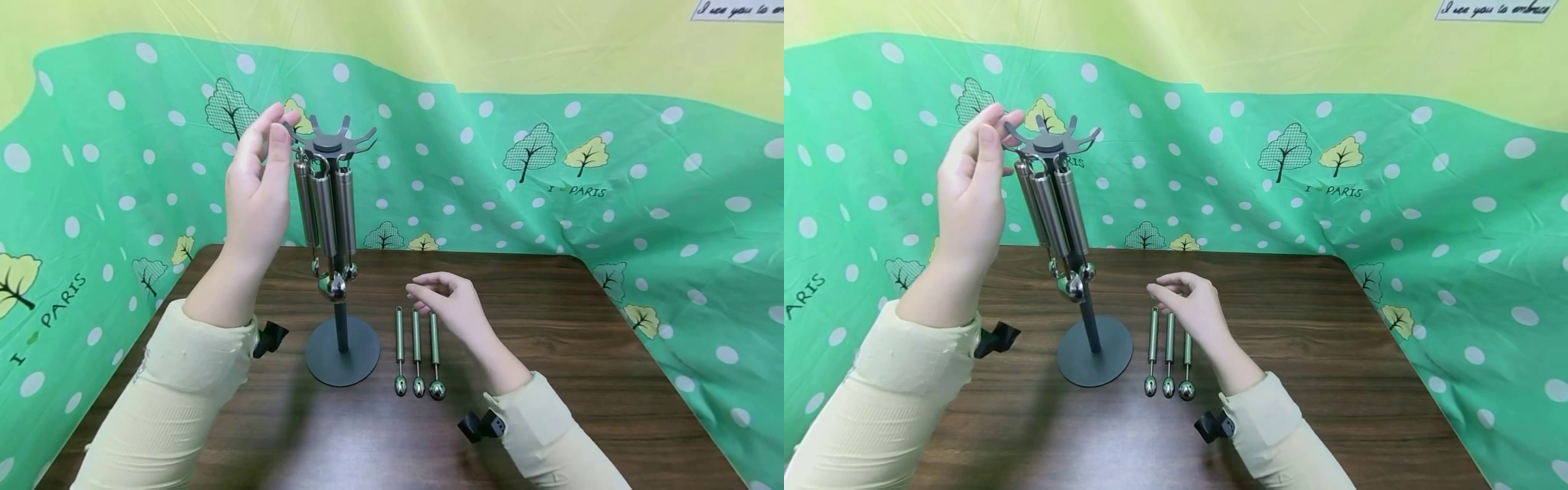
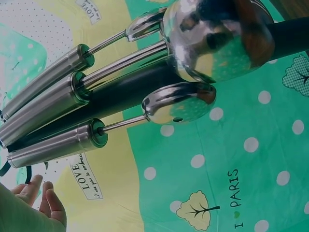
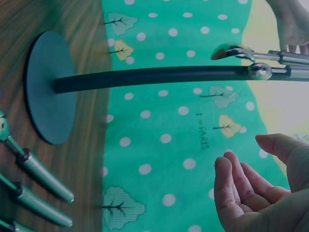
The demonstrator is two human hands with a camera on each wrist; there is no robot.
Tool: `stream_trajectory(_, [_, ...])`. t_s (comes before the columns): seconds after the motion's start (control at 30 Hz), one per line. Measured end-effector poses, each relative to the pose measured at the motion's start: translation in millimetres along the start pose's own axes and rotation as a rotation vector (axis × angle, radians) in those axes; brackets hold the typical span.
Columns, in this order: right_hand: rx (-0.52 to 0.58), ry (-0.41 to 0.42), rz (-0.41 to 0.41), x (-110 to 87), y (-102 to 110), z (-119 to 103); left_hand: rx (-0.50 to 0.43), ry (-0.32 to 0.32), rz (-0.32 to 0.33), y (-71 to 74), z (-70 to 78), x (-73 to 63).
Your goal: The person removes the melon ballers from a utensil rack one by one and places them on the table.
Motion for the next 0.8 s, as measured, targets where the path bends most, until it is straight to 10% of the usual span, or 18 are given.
stream_trajectory(0.8, [0.017, 0.169, -0.071, 5.8, -22.9, -70.8, -0.100, 0.080, -0.055, -2.1, -3.9, 3.1])
Point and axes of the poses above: each hand's wrist, its own x-axis towards the middle knuckle, its own y-axis out of the back of the hand, z = x × y, the point moved 4 cm from there along x, towards the middle knuckle, and after that the axes turned 4 degrees about y, right-handed, at the moved point
